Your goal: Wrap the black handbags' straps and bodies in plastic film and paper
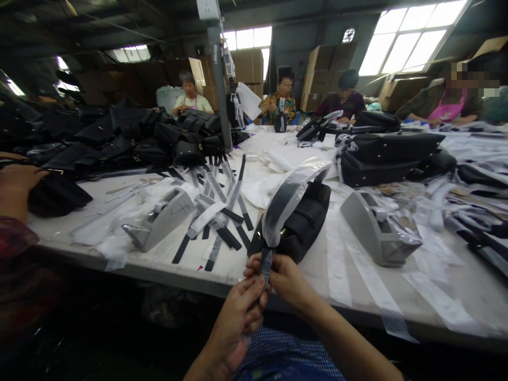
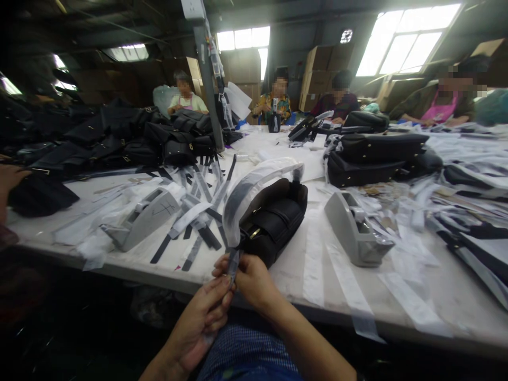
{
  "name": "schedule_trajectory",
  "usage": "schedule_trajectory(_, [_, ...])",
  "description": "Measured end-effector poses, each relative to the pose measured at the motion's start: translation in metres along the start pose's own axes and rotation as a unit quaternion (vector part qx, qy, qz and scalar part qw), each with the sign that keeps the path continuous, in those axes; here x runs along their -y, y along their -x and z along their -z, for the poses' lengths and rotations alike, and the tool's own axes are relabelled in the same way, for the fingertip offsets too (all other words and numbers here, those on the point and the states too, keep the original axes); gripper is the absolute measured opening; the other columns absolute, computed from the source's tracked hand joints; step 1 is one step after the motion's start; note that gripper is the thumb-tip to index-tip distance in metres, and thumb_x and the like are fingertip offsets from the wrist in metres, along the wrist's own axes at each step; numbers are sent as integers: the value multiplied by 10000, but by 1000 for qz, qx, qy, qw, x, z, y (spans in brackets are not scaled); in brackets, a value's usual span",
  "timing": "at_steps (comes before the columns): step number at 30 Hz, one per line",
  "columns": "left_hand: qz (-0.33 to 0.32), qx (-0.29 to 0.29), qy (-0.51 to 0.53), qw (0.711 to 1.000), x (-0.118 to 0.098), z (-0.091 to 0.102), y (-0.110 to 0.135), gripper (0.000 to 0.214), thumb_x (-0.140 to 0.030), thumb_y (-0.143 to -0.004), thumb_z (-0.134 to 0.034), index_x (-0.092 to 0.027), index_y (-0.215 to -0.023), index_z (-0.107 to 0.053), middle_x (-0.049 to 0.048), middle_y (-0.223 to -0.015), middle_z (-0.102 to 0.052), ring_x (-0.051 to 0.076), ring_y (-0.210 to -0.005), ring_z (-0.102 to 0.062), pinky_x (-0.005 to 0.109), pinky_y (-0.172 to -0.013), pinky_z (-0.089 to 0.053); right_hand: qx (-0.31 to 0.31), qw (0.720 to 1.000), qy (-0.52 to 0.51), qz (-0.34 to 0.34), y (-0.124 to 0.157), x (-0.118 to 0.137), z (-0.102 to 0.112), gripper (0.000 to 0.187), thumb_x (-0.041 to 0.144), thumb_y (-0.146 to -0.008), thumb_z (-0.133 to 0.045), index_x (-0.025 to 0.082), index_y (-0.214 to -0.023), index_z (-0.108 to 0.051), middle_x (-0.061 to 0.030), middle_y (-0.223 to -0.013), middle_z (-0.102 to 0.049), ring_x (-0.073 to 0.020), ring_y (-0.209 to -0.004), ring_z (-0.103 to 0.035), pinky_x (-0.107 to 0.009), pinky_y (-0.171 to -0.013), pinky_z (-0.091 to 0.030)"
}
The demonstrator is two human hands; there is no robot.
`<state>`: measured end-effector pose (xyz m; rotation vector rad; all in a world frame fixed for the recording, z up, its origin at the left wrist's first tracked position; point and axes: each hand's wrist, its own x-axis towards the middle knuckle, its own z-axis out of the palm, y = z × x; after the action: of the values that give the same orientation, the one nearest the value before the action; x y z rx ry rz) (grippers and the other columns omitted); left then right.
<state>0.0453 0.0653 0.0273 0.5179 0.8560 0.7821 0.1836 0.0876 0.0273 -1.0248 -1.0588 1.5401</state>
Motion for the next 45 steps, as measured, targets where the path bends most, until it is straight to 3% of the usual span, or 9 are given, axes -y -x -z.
schedule_trajectory(9, [-58, -1, -17, 998, 5, -1, -3, 405, -458, -734, -817, -144, -733, -560, -68, -596, -470, -25, -394, -178, 156, -373, -84, 143, 981, -113, -72, 14, 25, 14, 317, 176, -702, -811, 199, -1007, -727, -88, -1325, -655, -217, -1138, -638, -290, -906, -505])
schedule_trajectory(15, [-90, -33, -69, 993, 16, 2, -9, 450, -569, -789, -734, -147, -748, -580, -72, -588, -434, -14, -396, -190, 169, -382, -100, 32, 996, -76, -26, 13, 8, 1, 385, 459, -855, -726, 149, -1083, -727, -124, -1134, -735, -232, -1089, -671, -351, -972, -495])
schedule_trajectory(21, [-97, -34, -68, 992, 13, 2, -8, 429, -549, -767, -753, -153, -759, -591, -65, -614, -477, -13, -395, -201, 160, -375, -109, 3, 997, 79, -10, 32, 12, 23, 488, 568, -916, -595, 134, -1095, -728, -131, -1043, -759, -258, -992, -712, -417, -922, -547])
schedule_trajectory(26, [-158, -64, -147, 974, 19, -2, -13, 435, -582, -825, -675, -156, -760, -618, -59, -564, -472, 11, -405, -256, 155, -388, -163, -191, 953, 154, 179, 34, 74, 35, 411, 521, -906, -637, 195, -1152, -686, -101, -1060, -754, -234, -968, -717, -416, -940, -560])
schedule_trajectory(30, [-196, -71, -232, 950, 24, -5, -16, 467, -627, -866, -590, -172, -766, -632, -52, -493, -468, 55, -397, -345, 175, -396, -245, -106, 975, 59, 184, 6, 157, 26, 538, 641, -901, -552, 188, -1177, -640, -128, -1128, -713, -268, -1064, -683, -440, -932, -568])
schedule_trajectory(34, [-263, -28, -311, 913, 12, -1, -13, 465, -588, -922, -526, -172, -789, -687, 31, -650, -641, 133, -585, -581, 222, -554, -435, -98, 981, 57, 159, -16, 231, 25, 455, 591, -951, -497, 167, -960, -662, -55, -778, -663, -181, -751, -672, -323, -722, -592])
schedule_trajectory(39, [-369, -115, -316, 866, -20, 13, -18, 399, -549, -939, -515, -205, -1029, -698, 70, -904, -716, 194, -782, -661, 271, -641, -513, -93, 978, 138, 126, -18, 282, 42, 348, 428, -962, -588, 107, -852, -665, 86, -528, -448, -28, -407, -267, -189, -475, -382])
schedule_trajectory(42, [-462, -199, -376, 779, -36, 16, -27, 384, -467, -915, -596, -257, -1235, -626, 91, -1255, -661, 252, -1112, -631, 372, -909, -525, -120, 951, 259, 122, -15, 302, 49, 470, 447, -1004, -488, 22, -945, -680, 88, -617, -536, 10, -411, -167, -198, -498, -318])
schedule_trajectory(45, [-524, -223, -449, 689, -38, 13, -35, 552, -400, -899, -628, -291, -1422, -485, 87, -1502, -487, 293, -1395, -420, 488, -1146, -342, -99, 908, 376, 155, -18, 313, 55, 439, 425, -974, -542, 11, -943, -687, 79, -617, -554, 12, -442, -280, -215, -544, -329])
